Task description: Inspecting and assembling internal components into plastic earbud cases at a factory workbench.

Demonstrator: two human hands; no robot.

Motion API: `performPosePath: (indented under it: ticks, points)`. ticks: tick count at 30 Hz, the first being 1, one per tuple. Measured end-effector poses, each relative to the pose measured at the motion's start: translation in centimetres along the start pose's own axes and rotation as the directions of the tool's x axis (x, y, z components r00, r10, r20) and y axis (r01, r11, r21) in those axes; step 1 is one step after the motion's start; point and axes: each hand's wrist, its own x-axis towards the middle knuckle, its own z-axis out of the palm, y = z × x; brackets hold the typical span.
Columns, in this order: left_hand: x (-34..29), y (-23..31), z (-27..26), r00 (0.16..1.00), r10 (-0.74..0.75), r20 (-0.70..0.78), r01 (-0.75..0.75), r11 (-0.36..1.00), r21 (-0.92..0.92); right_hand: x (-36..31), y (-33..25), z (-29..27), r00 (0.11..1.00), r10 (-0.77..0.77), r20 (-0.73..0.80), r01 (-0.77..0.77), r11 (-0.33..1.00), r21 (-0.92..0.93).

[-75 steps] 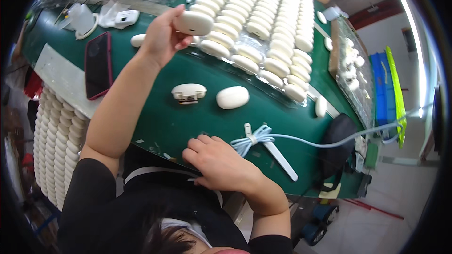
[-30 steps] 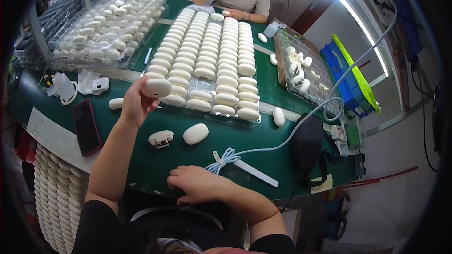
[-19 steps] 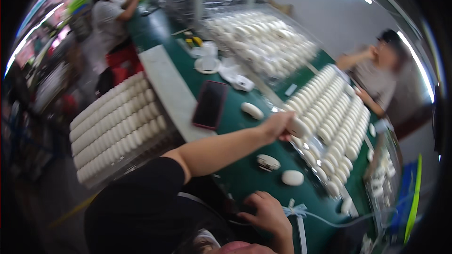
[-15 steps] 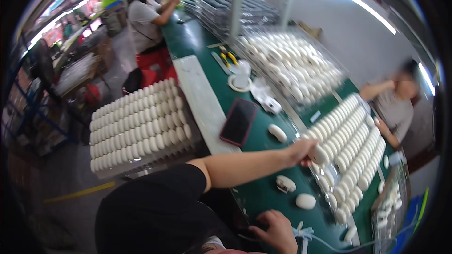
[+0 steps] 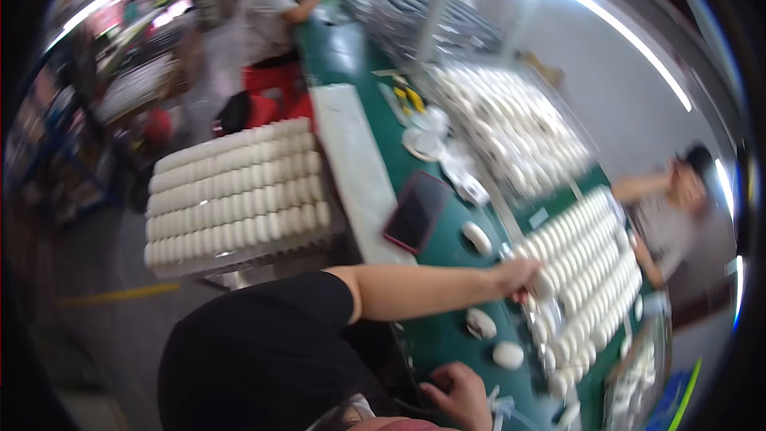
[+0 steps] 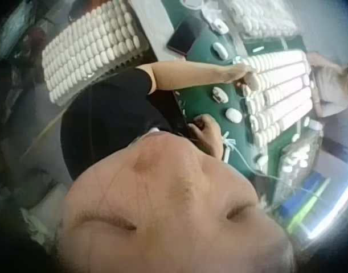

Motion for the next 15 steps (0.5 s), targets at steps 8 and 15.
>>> performPosePath:
  ticks: [8,15]
  points:
    - [-1.8,2.0,-1.4,0.999,-0.016,0.037,0.017,0.999,-0.030,0.9,2.4,-0.4,0.981,-0.186,-0.050,0.188,0.982,0.031]
    - [-2.4,1.4,0.0,0.996,-0.058,0.066,0.059,0.998,-0.010,0.0,2.5,0.0,0.990,-0.141,-0.017,0.141,0.989,0.033]
